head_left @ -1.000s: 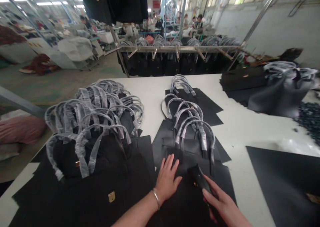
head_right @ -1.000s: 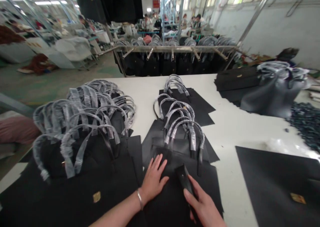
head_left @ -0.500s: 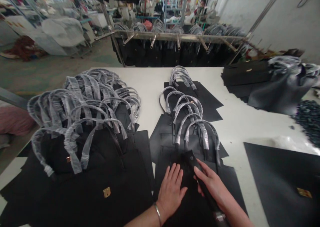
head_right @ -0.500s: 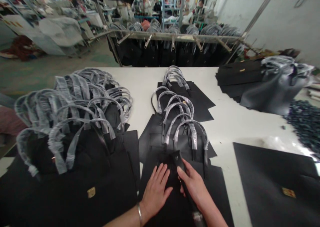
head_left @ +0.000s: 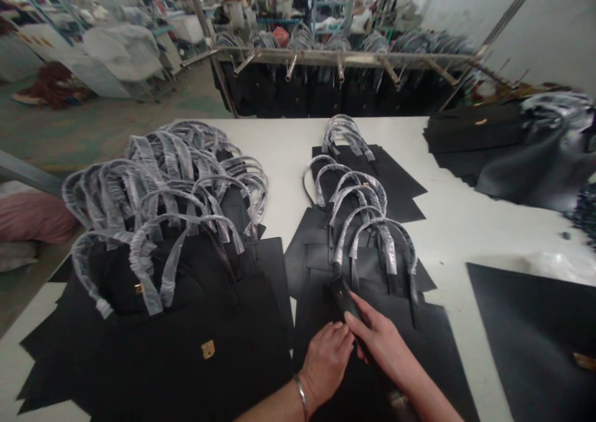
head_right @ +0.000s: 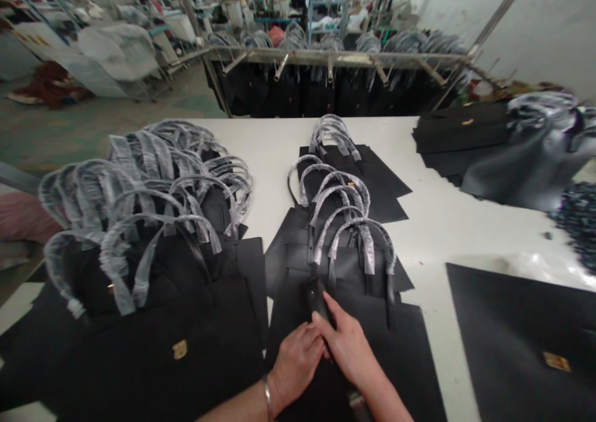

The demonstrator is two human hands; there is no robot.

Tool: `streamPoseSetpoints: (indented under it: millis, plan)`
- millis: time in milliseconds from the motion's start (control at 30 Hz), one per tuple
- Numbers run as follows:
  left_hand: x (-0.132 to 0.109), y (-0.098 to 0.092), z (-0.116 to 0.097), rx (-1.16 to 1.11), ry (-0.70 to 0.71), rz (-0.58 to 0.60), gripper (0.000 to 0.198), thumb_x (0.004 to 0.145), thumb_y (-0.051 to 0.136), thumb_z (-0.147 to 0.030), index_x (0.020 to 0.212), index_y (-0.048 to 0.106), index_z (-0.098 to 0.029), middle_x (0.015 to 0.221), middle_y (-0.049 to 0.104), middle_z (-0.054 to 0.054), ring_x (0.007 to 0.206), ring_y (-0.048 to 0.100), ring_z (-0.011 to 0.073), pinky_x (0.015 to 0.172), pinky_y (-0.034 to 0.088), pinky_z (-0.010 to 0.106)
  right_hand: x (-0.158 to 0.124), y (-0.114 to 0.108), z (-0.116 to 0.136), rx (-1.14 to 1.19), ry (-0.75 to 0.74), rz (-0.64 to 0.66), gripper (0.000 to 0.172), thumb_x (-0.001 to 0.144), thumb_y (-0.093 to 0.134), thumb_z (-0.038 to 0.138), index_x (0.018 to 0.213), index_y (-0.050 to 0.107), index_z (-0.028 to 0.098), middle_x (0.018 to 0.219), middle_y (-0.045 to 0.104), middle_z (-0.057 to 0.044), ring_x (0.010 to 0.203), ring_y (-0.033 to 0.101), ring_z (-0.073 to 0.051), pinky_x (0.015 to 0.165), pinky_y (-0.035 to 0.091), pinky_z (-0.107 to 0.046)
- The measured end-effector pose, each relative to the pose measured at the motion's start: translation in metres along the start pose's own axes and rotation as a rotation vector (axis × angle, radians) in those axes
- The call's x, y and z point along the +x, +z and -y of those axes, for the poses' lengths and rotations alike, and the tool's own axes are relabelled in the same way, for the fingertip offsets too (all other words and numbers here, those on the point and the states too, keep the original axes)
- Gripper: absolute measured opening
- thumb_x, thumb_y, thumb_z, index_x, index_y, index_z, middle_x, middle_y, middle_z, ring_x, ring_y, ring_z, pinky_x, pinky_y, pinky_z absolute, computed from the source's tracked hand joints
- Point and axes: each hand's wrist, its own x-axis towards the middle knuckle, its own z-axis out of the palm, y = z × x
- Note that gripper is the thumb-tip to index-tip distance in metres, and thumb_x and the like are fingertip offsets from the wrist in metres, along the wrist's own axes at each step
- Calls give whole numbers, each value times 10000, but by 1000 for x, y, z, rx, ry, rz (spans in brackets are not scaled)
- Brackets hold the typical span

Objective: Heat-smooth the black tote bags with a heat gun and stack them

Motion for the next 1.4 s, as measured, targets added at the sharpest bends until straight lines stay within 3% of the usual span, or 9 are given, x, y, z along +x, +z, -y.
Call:
streamPoseSetpoints:
  millis: [233,433,633,767,933,1033,1100,1233,1400]
  plan:
    - [38,-49,38,-27,-42,178,296,945,456,-140,1197,567,-250,1120,615,35,1000,573,168,812,530,282,-31,-26,-13,133,40,65,734,844,558,556,1468,350,231,815,669,-6,473,542,-117,458,450,-251]
    - [109,-83,102,100,344,448,137,934,551,-294,1039,620,-238,961,575,23,876,543,155,735,456,245,-37,-20,-35,41,69,121,697,850,548,551,1453,392,239,925,669,-38,476,550,-107,467,463,-253]
    - [145,-81,117,53,613,604,104,890,620,-346,888,631,-242,919,570,4,795,536,143,538,348,247,-22,-9,-28,32,45,123,666,875,523,517,1452,385,215,758,643,4,457,565,-114,450,457,-235]
    - [152,-79,114,-30,541,704,105,872,650,-310,840,615,-216,908,562,-3,780,539,139,560,355,242,-18,-10,-26,11,63,124,650,877,516,506,1446,399,216,795,675,-9,450,575,-116,456,469,-243]
    - [162,-92,120,-215,145,652,133,888,626,-255,792,596,-168,875,541,-5,705,526,103,653,411,205,-18,-14,-24,-8,99,123,655,889,493,502,1458,390,194,709,624,14,463,581,-120,473,469,-241]
    - [147,-100,121,-159,-56,458,336,1015,312,-258,863,582,-128,906,534,44,730,534,120,680,432,239,-17,-14,-24,13,110,118,661,884,487,509,1459,388,200,768,622,5,458,577,-113,460,465,-242]
    - [118,-98,111,-193,-119,341,359,1017,319,-309,861,589,-129,883,553,47,775,547,136,709,441,254,-18,-13,-23,7,114,128,665,883,480,508,1464,380,200,740,623,8,455,576,-119,455,462,-241]
    - [41,-74,78,-273,162,403,233,925,561,-383,1031,630,-187,997,623,45,922,552,181,826,456,298,-18,-10,-18,-67,102,135,661,879,484,478,1461,388,181,724,668,-11,455,580,-131,462,463,-242]
    - [1,-49,57,-122,116,347,234,964,486,-253,1179,579,-251,1140,605,37,974,524,196,844,456,341,-4,2,-3,-114,120,131,661,880,469,487,1454,397,167,821,693,-55,436,591,-133,429,457,-243]
